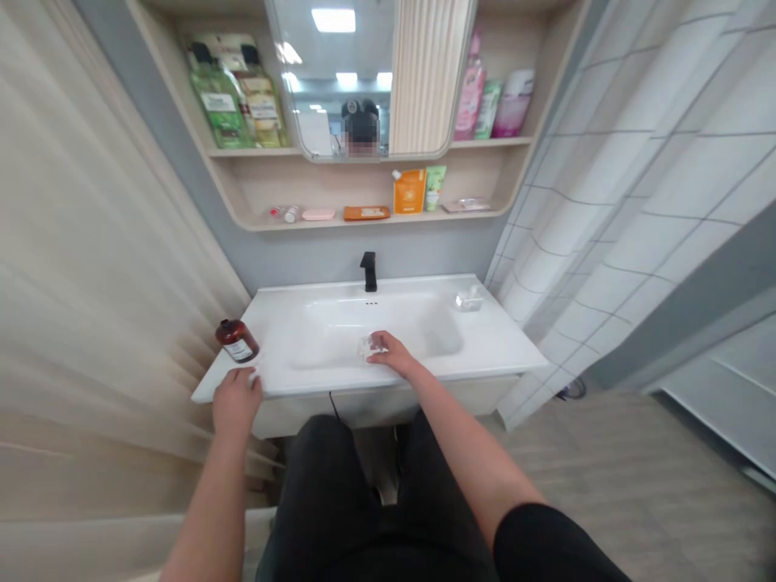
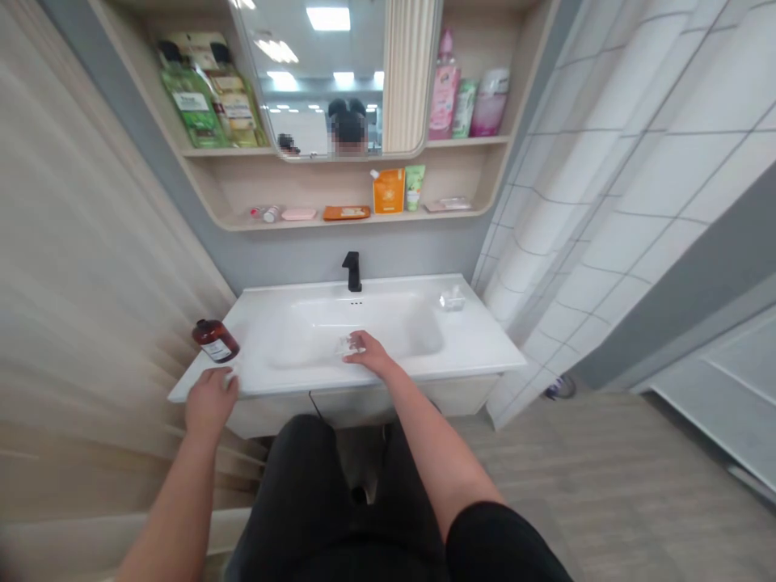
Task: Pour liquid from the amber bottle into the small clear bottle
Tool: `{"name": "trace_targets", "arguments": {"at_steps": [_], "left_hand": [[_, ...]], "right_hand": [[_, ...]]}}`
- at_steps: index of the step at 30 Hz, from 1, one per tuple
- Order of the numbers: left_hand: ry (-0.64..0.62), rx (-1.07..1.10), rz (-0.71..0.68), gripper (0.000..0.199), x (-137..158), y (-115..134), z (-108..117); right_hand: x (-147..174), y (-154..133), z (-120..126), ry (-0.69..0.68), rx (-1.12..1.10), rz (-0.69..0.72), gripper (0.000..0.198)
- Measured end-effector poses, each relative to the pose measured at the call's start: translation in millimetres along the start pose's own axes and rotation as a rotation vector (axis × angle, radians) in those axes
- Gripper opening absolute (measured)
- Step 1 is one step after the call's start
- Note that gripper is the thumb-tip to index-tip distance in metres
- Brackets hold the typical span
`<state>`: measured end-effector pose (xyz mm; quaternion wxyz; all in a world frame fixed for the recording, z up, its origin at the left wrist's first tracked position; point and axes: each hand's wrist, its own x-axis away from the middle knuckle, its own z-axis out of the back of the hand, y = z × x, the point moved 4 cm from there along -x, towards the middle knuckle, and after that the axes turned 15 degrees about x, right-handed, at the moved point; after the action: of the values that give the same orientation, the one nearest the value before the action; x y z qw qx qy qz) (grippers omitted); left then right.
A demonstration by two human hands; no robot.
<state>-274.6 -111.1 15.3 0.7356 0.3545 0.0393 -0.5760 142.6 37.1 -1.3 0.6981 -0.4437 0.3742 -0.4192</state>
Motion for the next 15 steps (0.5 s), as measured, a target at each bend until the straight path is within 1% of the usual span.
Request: {"name": "trace_targets", "arguments": {"at_steps": [5,6,8,10,12,14,15], "left_hand": [[0.022,-0.038,-0.028,0.041,2,4,3],[0.051,-0.028,-0.023,0.042,1,5,5],[0.151,0.016,0.022,0.047,-5,6,14],[0.264,0.077,0.108,0.055,-20,4,24],[0.322,0.14,0.221,0.066,-43,0,32],[0.295,0.217,0.335,0.079,-70,-6,36],[0.262,0.264,0.354,0.082,-83,-8,36]], "right_hand": [[0,-1,-1,-0.003,-0.021,-0.005,0.067],[0,-1,-1,-0.005,-0.026,-0.003,0.066],[1,-2,0,-0.005,-0.021,0.002,0.065],[1,-2,0,-0.003,-0.003,0.003,0.064],[1,-2,1,-0.001,0.01,0.004,0.063],[1,-1,1,0.003,0.002,0.001,0.062],[0,0,0,0.003,-0.007,-0.003,0.062]]}}
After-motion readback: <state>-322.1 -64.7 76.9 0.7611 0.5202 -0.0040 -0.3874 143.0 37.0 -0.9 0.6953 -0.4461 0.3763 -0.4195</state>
